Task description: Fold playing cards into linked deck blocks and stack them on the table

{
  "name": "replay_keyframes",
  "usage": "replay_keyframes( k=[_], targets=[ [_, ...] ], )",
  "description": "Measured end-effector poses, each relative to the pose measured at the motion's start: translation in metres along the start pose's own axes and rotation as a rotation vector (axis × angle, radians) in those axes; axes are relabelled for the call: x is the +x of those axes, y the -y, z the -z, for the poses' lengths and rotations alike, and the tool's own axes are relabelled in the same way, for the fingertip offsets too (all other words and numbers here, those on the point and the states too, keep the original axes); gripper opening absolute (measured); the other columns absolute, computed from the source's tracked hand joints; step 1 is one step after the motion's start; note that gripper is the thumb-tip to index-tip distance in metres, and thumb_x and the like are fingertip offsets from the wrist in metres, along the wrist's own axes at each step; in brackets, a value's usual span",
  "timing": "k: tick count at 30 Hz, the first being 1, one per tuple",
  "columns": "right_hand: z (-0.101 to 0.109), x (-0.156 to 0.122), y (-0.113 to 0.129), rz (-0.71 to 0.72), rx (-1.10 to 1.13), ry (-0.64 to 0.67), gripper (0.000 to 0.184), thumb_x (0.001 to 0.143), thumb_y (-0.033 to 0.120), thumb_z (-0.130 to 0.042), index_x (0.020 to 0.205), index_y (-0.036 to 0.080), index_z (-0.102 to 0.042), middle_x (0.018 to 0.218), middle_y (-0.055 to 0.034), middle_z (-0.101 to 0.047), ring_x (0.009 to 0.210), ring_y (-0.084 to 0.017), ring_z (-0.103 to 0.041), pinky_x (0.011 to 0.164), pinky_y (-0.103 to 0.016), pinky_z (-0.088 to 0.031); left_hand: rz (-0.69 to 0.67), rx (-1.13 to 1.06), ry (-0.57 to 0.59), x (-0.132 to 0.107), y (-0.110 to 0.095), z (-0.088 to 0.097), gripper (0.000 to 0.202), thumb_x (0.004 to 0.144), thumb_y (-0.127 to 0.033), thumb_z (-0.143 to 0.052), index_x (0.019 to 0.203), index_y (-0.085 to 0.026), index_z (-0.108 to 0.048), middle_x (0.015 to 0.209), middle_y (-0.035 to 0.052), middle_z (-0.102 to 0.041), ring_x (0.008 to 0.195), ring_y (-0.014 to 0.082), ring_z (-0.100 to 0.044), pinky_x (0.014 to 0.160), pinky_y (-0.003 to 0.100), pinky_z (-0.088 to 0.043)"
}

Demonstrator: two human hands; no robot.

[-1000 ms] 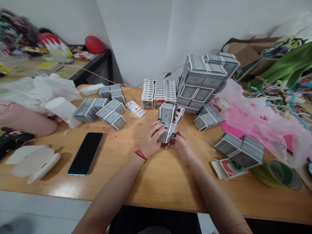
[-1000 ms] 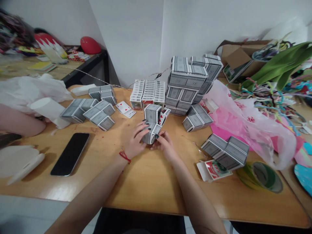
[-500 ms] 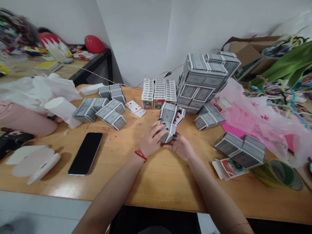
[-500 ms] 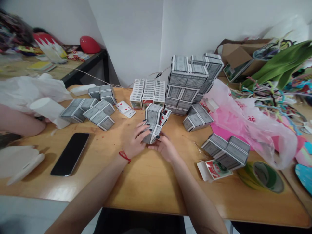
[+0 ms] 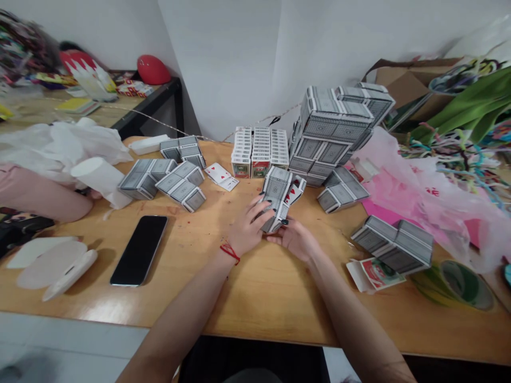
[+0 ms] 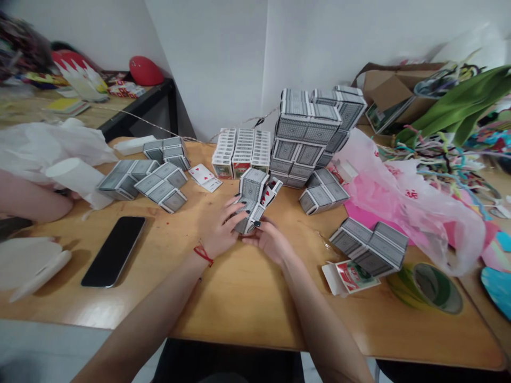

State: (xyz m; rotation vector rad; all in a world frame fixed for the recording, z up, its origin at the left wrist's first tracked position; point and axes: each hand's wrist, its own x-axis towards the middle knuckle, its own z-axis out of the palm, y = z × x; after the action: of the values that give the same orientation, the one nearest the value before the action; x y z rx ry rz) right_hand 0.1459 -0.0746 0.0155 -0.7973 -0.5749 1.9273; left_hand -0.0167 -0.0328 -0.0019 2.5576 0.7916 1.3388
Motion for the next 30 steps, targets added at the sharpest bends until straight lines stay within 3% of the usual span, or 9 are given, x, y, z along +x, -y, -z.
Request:
replay_keyframes(
  k=[18, 30],
  targets=[
    [0.0002, 0.0045, -0.0069, 0.097, -0.084, -0.101, 0.017, 0.071, 0.024, -0.057, 0.086, 0.017, -0.055, 0.077, -0.0056, -0.066, 0.069, -0.017, -0.063, 0.07, -0.033, -0.051, 0.044, -0.015, 0.064, 0.001, -0.0043, 0.0017, 0.048, 0.075, 0.002, -0.037, 0.115, -0.022, -0.045, 0.124, 0.0083, -0.043, 0.129, 0.0237, -0.024, 0.1, 0.05, -0.036],
    [-0.0024, 0.0021, -0.0044, 0.077, -0.058, -0.109, 0.02, 0.07, 0.025, -0.059, 0.088, 0.018, -0.051, 0.077, -0.0041, -0.067, 0.068, -0.016, -0.064, 0.068, -0.031, -0.052, 0.048, -0.029, 0.099, 0.0018, -0.0055, 0.0015, 0.048, 0.075, 0.002, -0.037, 0.116, -0.022, -0.044, 0.126, 0.0085, -0.043, 0.13, 0.0236, -0.021, 0.1, 0.051, -0.035]
  ],
)
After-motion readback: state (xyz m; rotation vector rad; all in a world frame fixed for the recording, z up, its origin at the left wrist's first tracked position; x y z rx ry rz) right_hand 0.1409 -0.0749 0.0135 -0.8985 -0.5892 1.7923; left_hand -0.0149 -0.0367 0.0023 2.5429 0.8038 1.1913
